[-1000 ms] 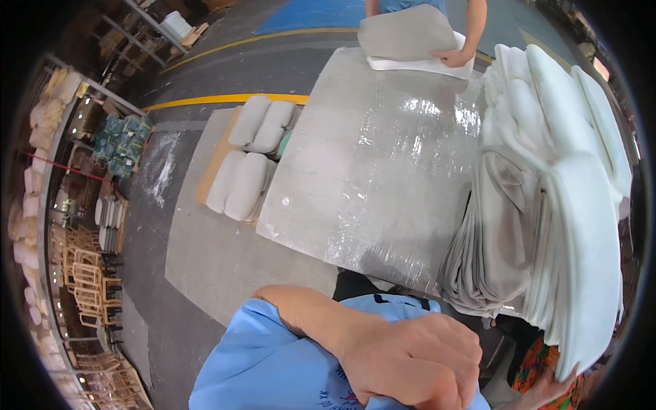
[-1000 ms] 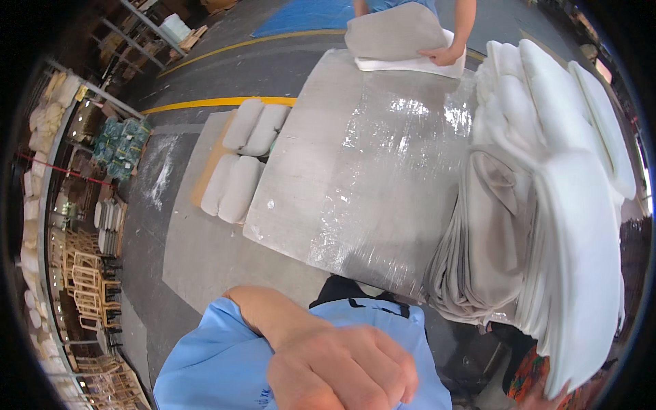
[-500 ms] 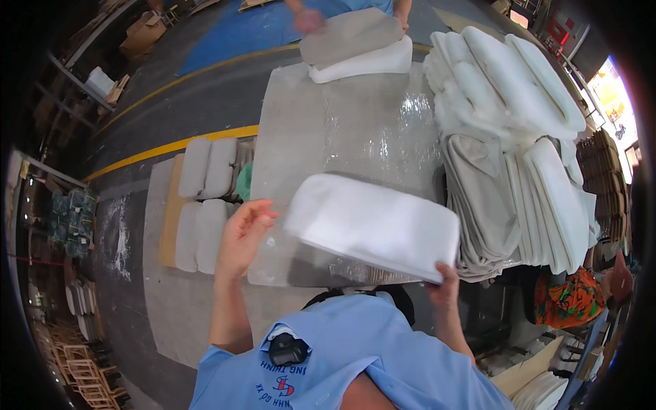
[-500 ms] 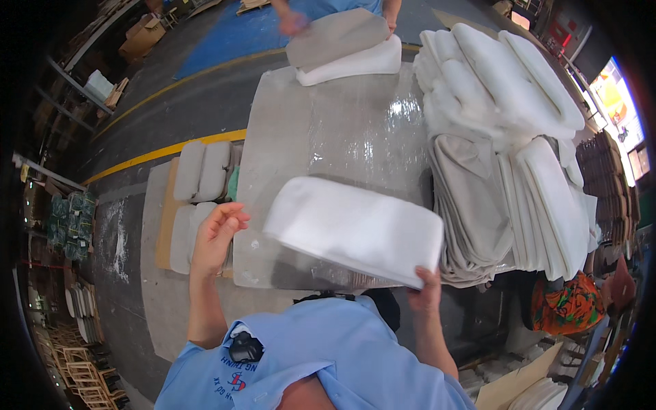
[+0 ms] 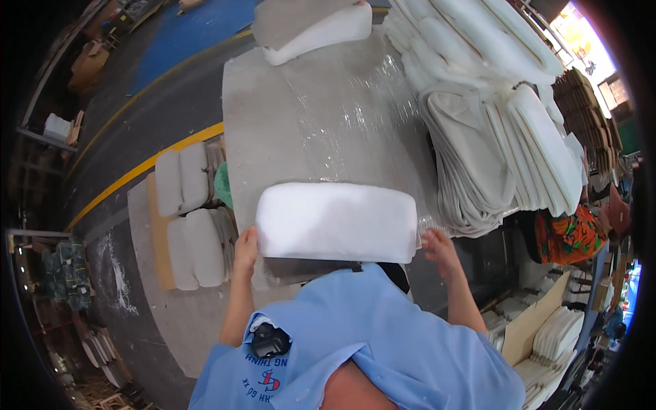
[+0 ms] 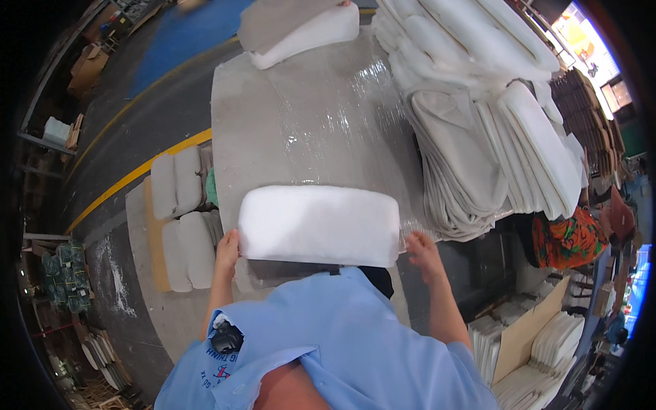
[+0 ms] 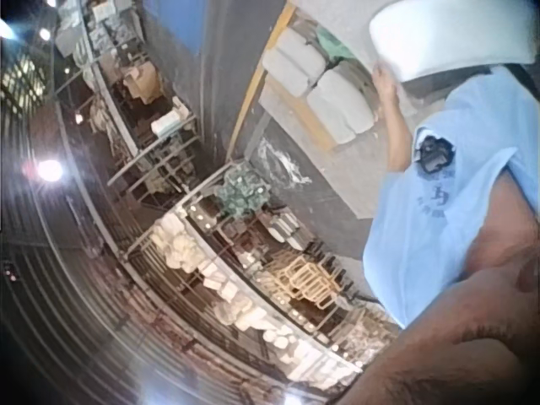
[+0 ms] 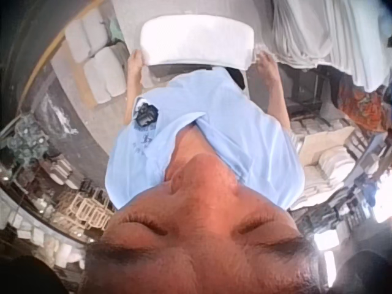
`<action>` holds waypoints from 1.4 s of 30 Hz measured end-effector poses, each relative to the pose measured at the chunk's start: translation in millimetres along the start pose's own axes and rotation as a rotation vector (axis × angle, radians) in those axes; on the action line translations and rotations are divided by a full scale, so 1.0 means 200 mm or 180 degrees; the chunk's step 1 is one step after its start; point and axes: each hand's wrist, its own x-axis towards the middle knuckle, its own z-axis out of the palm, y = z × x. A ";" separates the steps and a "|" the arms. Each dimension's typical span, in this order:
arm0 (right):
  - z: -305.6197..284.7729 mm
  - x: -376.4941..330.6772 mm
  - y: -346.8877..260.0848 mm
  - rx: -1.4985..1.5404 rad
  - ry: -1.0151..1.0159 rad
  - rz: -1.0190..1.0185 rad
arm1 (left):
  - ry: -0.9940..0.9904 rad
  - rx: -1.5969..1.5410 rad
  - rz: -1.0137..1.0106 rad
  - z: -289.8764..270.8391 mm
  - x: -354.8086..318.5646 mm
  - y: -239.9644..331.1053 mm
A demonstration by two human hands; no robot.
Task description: The person inserts white foam inserts into grey fabric covers at a work table. They align the foam, push it into the cover, and tuck the edges to fit. The finished items are placed on a nearby stack.
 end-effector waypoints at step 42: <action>0.42 -0.04 -0.23 0.0832 0.0768 -0.2071 | 0.0184 -0.0229 0.2360 -0.04 -0.27 0.63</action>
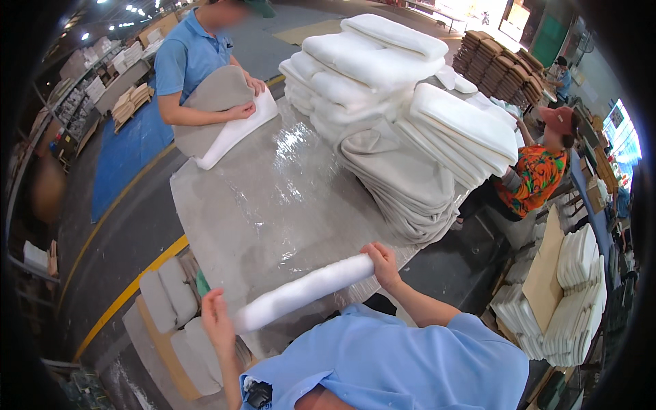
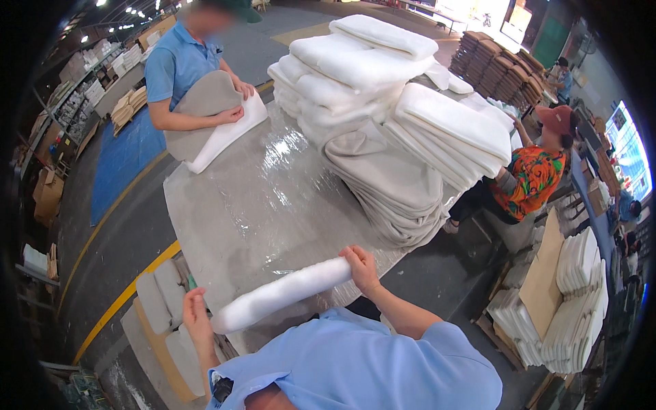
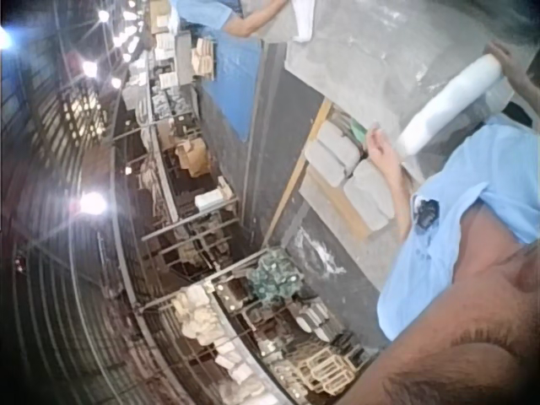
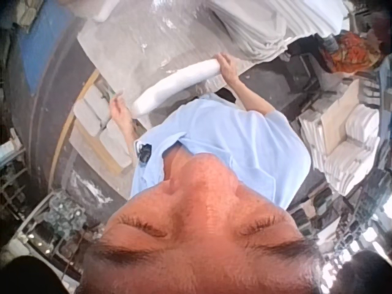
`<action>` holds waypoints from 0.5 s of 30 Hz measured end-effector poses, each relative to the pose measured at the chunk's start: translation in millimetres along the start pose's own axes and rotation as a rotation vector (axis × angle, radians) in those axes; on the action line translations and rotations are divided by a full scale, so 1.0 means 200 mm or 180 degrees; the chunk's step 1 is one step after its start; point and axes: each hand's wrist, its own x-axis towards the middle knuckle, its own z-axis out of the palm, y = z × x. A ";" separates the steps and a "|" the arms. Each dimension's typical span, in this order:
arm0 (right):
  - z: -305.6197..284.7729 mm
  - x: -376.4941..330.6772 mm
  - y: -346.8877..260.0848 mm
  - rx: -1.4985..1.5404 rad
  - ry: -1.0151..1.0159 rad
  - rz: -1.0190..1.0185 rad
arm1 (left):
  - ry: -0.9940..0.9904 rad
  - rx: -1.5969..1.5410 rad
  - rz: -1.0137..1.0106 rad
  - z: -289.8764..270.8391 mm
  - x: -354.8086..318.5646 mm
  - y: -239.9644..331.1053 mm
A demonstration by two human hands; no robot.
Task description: The person inserts white foam inserts into grey fabric covers at a work table. They align the foam, push it into the cover, and tuck the edges to fit. The finished items are placed on a nearby stack.
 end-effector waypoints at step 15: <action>-0.16 1.03 -0.41 -0.2119 0.0040 -0.0595 | -0.1616 0.2757 0.1350 0.60 -0.13 0.29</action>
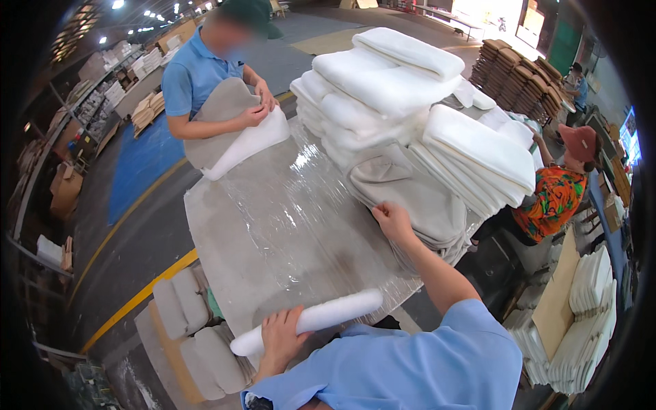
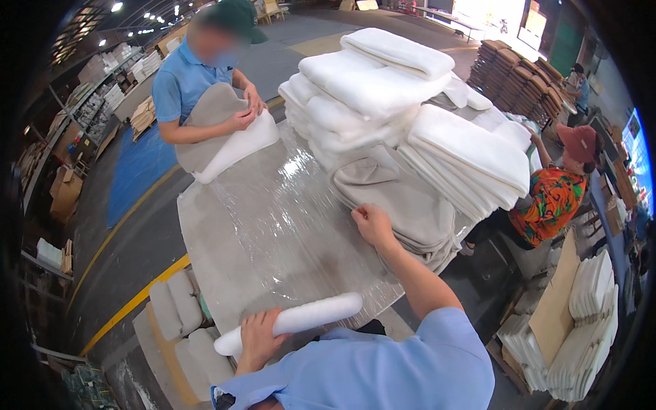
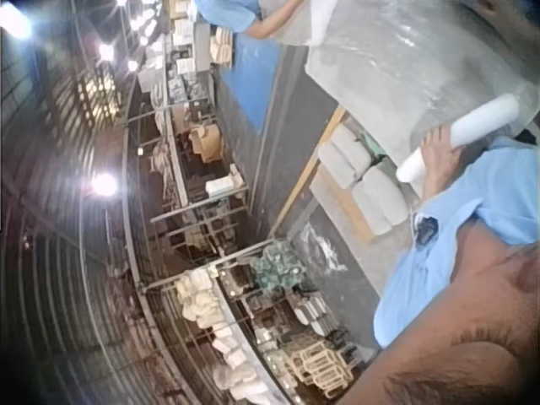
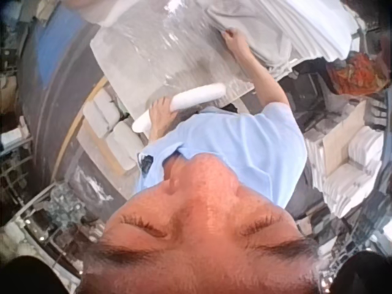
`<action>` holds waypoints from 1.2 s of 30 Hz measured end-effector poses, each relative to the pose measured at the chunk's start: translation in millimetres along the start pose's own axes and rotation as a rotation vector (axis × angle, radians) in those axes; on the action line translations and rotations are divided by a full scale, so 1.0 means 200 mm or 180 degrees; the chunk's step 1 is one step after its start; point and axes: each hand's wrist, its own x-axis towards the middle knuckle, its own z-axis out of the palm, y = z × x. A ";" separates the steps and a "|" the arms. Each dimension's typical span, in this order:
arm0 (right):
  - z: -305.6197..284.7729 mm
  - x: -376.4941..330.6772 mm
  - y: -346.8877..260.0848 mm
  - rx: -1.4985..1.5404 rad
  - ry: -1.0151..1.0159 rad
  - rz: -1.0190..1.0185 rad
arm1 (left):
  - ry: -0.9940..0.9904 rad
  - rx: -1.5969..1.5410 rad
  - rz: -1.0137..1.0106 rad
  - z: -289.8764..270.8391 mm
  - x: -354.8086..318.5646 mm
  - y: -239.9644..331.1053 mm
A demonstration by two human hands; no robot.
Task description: The person inserts white foam inserts into grey fabric covers at a work table. They align the foam, push it into the cover, and tuck the edges to fit. The finished items are placed on a nearby stack.
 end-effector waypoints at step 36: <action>0.34 -0.37 -0.06 -0.0221 -0.1100 0.0154 | 0.0750 -0.0179 0.0392 0.08 -0.22 0.01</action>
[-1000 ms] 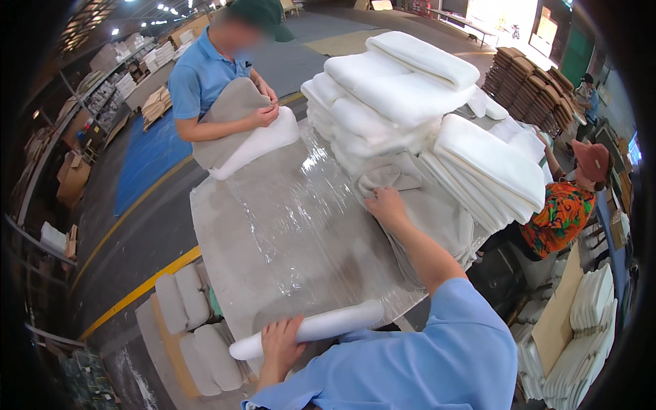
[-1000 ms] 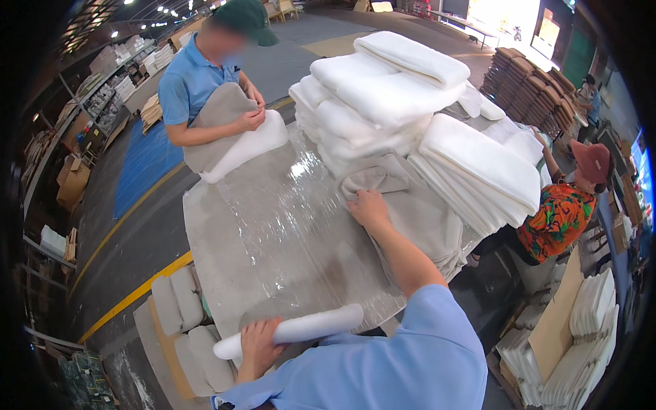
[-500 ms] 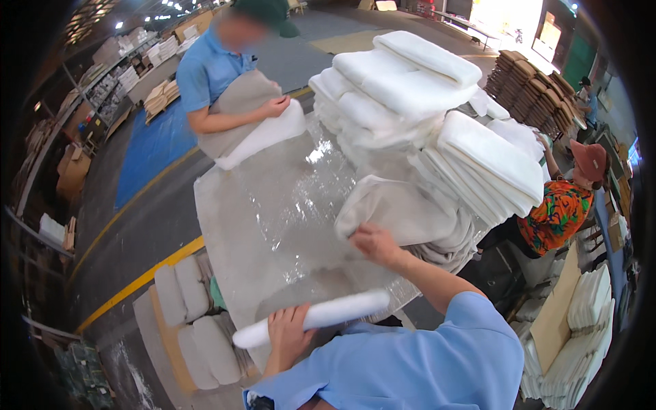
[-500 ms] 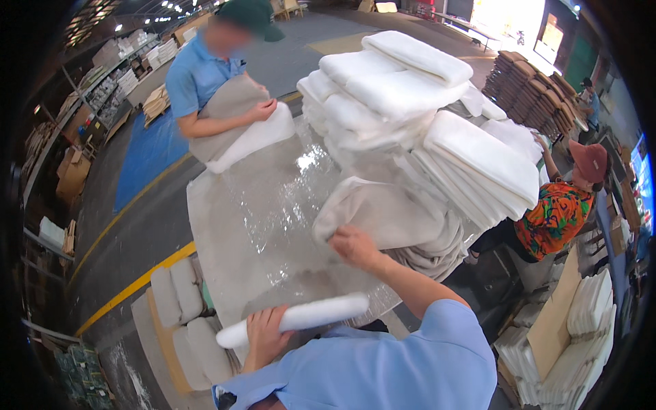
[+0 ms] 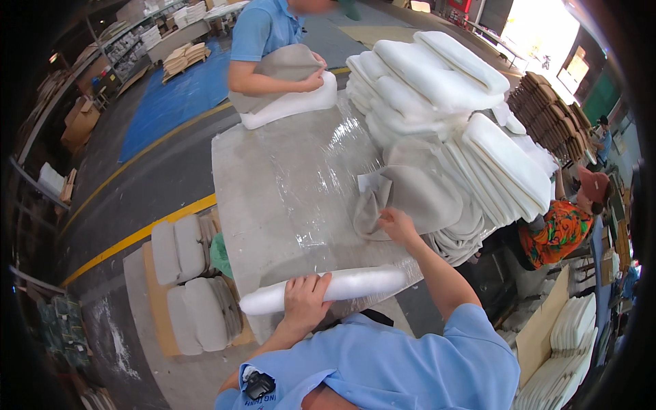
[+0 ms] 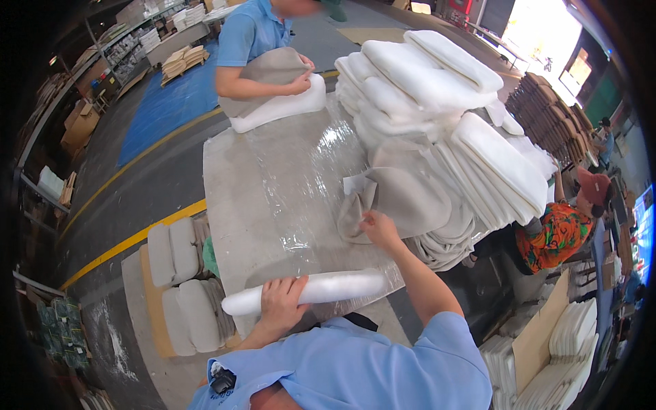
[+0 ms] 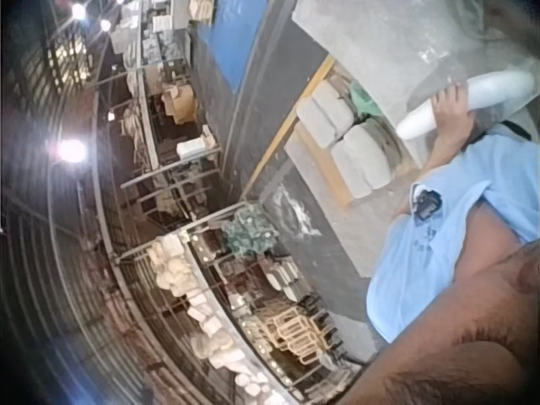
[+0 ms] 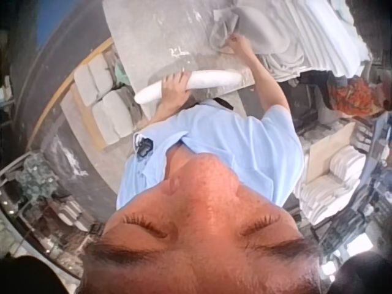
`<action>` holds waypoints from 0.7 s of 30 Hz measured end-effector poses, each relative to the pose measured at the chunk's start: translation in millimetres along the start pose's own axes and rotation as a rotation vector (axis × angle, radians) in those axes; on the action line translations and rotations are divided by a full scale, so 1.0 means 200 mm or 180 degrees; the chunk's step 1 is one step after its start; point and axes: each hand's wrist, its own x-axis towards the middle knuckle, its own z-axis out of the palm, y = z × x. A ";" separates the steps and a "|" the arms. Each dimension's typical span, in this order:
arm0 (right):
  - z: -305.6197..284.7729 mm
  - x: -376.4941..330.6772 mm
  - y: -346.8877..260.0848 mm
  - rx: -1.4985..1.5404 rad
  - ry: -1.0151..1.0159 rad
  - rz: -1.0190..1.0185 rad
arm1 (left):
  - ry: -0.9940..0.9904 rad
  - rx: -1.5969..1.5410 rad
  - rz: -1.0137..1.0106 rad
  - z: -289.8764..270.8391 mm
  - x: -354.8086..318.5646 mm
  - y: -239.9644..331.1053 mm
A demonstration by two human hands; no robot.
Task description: The person inserts white foam inserts into grey fabric covers at a work table. They align the foam, push it into the cover, and tuck the edges to fit. The finished items are placed on a nearby stack.
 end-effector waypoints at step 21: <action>0.11 -0.24 -0.32 -0.0168 -0.0594 -0.2986 | -0.0004 -0.2498 -0.0973 -0.24 0.38 -0.17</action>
